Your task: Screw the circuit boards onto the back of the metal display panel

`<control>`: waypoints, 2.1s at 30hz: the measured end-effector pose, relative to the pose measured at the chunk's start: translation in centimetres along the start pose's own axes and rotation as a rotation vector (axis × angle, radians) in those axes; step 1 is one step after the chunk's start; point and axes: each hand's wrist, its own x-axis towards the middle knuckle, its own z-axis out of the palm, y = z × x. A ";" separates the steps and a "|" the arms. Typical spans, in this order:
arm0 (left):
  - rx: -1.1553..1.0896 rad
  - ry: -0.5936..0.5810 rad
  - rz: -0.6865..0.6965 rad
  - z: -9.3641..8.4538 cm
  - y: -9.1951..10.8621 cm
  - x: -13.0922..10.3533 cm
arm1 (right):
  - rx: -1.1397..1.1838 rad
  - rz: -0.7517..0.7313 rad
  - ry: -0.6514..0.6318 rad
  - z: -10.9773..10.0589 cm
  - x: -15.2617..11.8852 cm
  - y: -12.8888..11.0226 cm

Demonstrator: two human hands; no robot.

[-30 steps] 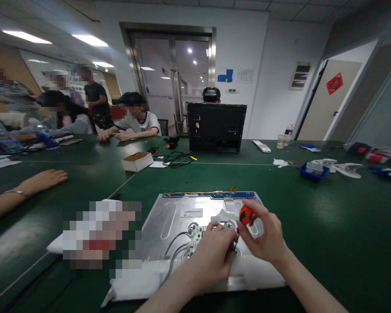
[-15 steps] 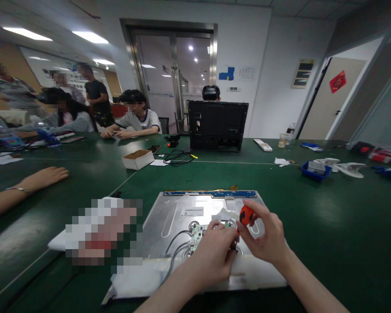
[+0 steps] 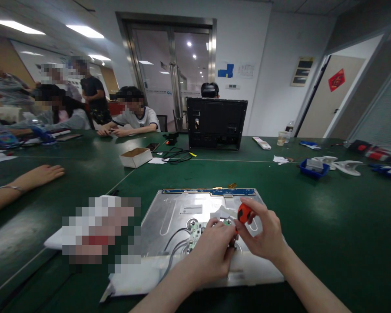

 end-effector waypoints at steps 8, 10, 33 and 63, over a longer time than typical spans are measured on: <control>-0.005 -0.001 0.010 -0.1 0.2 -0.1 | 0.089 -0.032 -0.018 -0.1 0.4 0.0; -0.002 0.001 0.011 -0.1 0.3 -0.1 | 0.099 -0.036 -0.027 -0.2 0.5 0.0; 0.027 -0.047 0.001 0.0 0.0 0.0 | 0.042 -0.011 0.003 0.0 0.3 -0.2; 0.057 -0.025 0.013 0.2 0.0 0.0 | 0.029 -0.049 0.026 -0.4 0.7 -0.4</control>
